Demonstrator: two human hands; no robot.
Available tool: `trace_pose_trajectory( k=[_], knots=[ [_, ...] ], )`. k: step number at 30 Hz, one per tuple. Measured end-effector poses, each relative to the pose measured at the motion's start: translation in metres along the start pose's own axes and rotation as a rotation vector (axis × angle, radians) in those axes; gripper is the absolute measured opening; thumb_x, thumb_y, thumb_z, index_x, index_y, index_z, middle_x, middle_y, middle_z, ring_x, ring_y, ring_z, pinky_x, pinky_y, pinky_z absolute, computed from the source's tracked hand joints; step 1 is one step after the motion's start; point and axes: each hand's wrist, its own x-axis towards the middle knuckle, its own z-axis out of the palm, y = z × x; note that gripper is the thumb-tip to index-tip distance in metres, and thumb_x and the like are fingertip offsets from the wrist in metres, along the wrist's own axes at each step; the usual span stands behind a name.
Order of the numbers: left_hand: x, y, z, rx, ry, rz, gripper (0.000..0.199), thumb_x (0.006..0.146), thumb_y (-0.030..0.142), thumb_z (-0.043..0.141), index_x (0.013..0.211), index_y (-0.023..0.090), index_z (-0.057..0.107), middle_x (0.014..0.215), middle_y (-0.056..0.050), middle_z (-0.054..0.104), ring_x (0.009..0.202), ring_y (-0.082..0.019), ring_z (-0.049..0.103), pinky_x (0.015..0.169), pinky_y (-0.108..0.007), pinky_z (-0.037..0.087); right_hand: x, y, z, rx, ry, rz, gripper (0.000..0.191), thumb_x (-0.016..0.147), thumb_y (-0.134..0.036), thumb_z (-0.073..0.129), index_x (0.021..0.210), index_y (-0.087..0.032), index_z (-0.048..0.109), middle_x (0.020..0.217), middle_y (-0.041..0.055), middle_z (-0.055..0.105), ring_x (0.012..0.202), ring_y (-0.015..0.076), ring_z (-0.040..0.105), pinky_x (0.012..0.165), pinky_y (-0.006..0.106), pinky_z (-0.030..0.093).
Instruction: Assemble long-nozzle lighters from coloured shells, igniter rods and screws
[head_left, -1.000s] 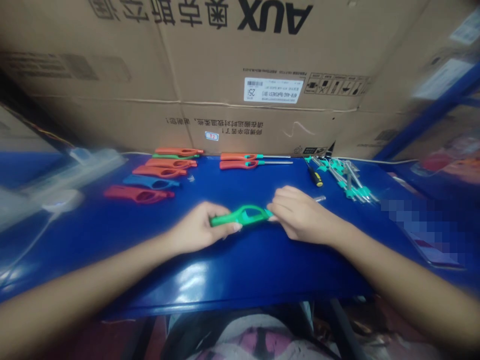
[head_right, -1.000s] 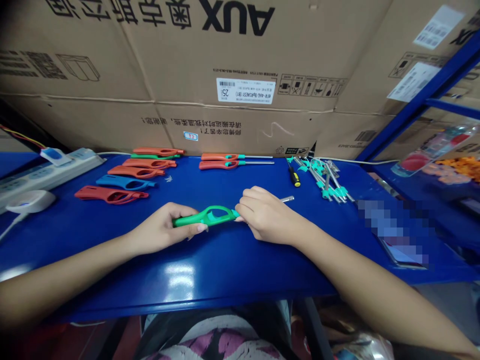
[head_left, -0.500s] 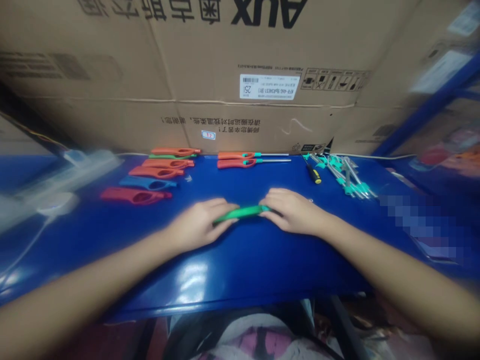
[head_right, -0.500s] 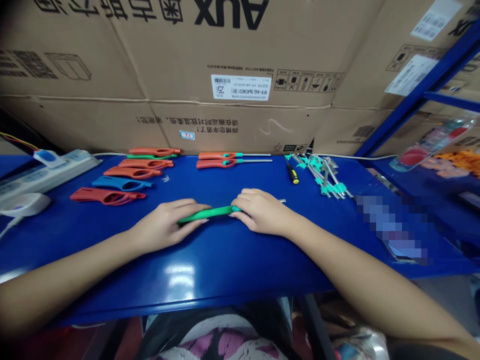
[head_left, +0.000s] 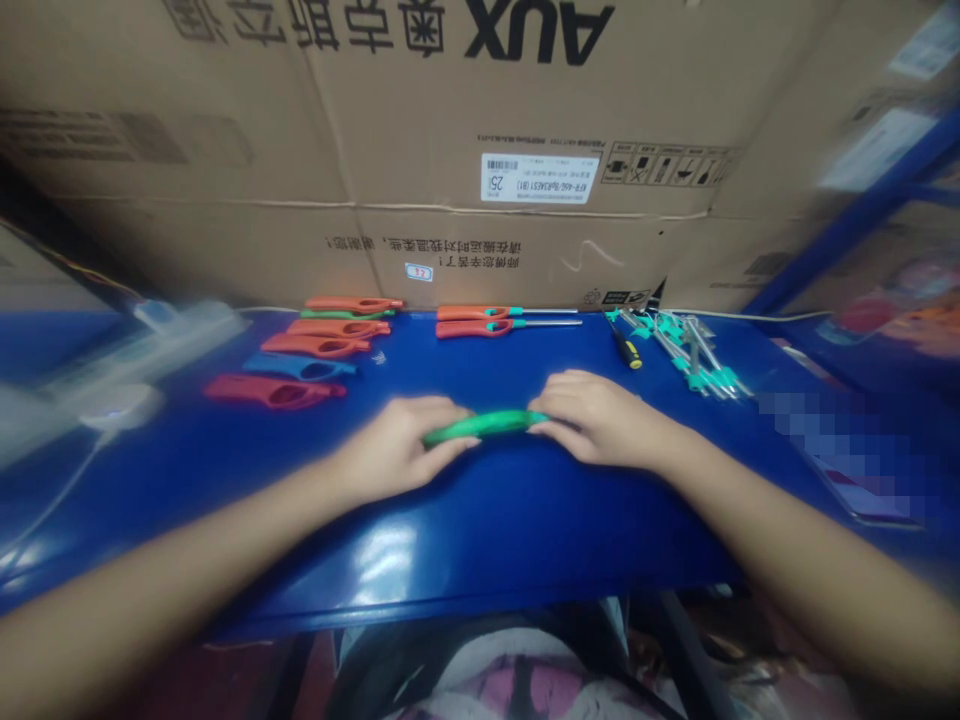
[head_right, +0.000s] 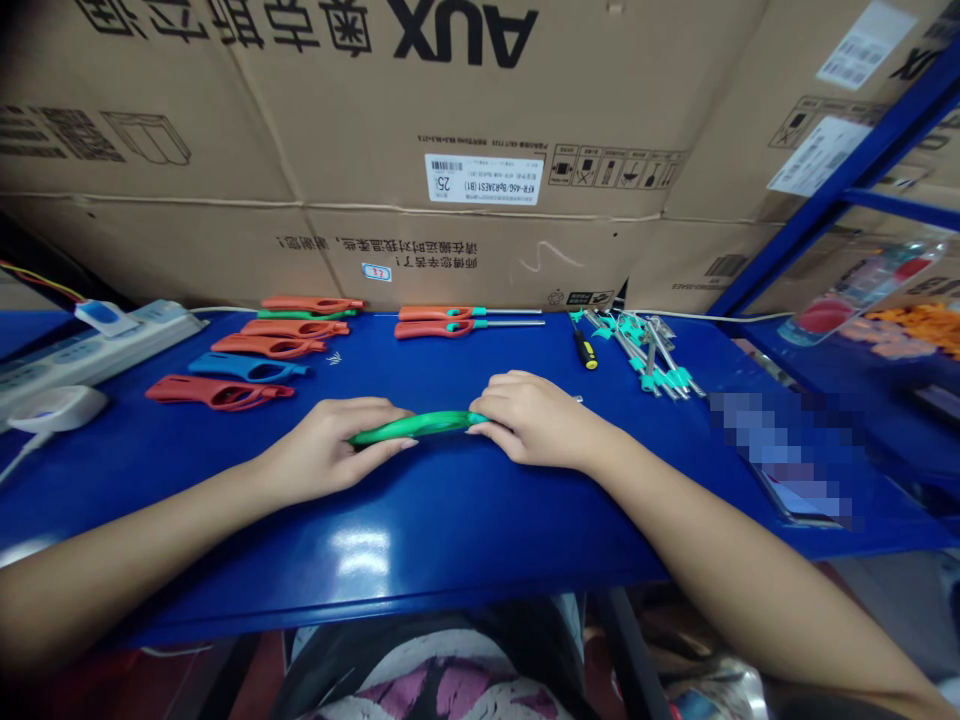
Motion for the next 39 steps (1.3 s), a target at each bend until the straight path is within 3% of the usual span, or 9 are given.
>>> trace_pose_trajectory(
  k=[7,12,18,22,29,35,39],
  knots=[
    [-0.002,-0.004,-0.002,0.033,0.009,0.038,0.026,0.098,0.029,0.059,0.116,0.014,0.071,0.092,-0.006,0.07,0.082,-0.016,0.064,0.076,-0.025,0.049,-0.002,0.002,-0.007,0.072,-0.041,0.051,0.019,0.099,-0.025,0.056,0.098,-0.014,0.071,0.082,0.0077,0.07,0.076,0.0196,0.057,0.076,0.033,0.046],
    [-0.002,-0.004,0.001,0.029,0.006,0.068,0.024,0.099,0.027,0.059,0.116,0.016,0.071,0.092,-0.005,0.07,0.081,-0.015,0.064,0.076,-0.025,0.049,0.001,-0.002,-0.001,0.044,-0.021,0.015,0.02,0.098,-0.032,0.059,0.104,-0.015,0.068,0.093,0.0085,0.07,0.086,0.0202,0.06,0.081,0.033,0.046],
    [-0.005,0.0,0.003,0.053,0.008,0.081,0.024,0.1,0.027,0.057,0.118,0.016,0.069,0.094,-0.005,0.07,0.083,-0.016,0.065,0.077,-0.025,0.05,0.004,-0.013,0.007,-0.111,0.027,0.021,0.018,0.098,-0.025,0.053,0.084,-0.016,0.062,0.08,0.0058,0.062,0.073,0.0189,0.051,0.066,0.03,0.035],
    [-0.005,0.006,0.003,0.092,-0.013,0.043,0.023,0.1,0.028,0.055,0.116,0.018,0.068,0.094,-0.004,0.069,0.082,-0.015,0.065,0.075,-0.025,0.05,0.005,-0.015,0.006,-0.144,0.04,0.025,0.017,0.095,-0.023,0.055,0.08,-0.018,0.059,0.078,0.0037,0.06,0.072,0.0179,0.048,0.064,0.03,0.031],
    [-0.005,0.024,0.005,0.363,-0.072,0.004,0.035,0.101,0.043,0.052,0.128,0.024,0.062,0.109,-0.003,0.07,0.091,-0.02,0.069,0.069,-0.029,0.051,0.009,-0.029,0.011,-0.199,0.019,0.024,0.017,0.096,-0.025,0.054,0.083,-0.017,0.061,0.079,0.0033,0.061,0.071,0.018,0.05,0.064,0.031,0.03],
    [-0.007,0.023,0.009,0.492,-0.043,0.083,0.032,0.106,0.037,0.041,0.111,0.021,0.069,0.101,-0.002,0.075,0.083,-0.019,0.072,0.066,-0.029,0.049,0.012,-0.034,0.016,-0.195,0.021,-0.01,0.027,0.102,-0.033,0.05,0.089,-0.016,0.065,0.083,0.0041,0.066,0.074,0.0184,0.056,0.068,0.031,0.033],
    [-0.006,0.019,0.007,0.457,-0.039,0.025,0.029,0.104,0.037,0.045,0.106,0.022,0.07,0.096,0.0,0.075,0.079,-0.019,0.072,0.064,-0.029,0.048,0.009,-0.028,0.01,-0.166,0.038,-0.004,0.038,0.1,-0.047,0.054,0.11,-0.012,0.066,0.101,0.0091,0.072,0.089,0.0219,0.063,0.074,0.032,0.038]
  ],
)
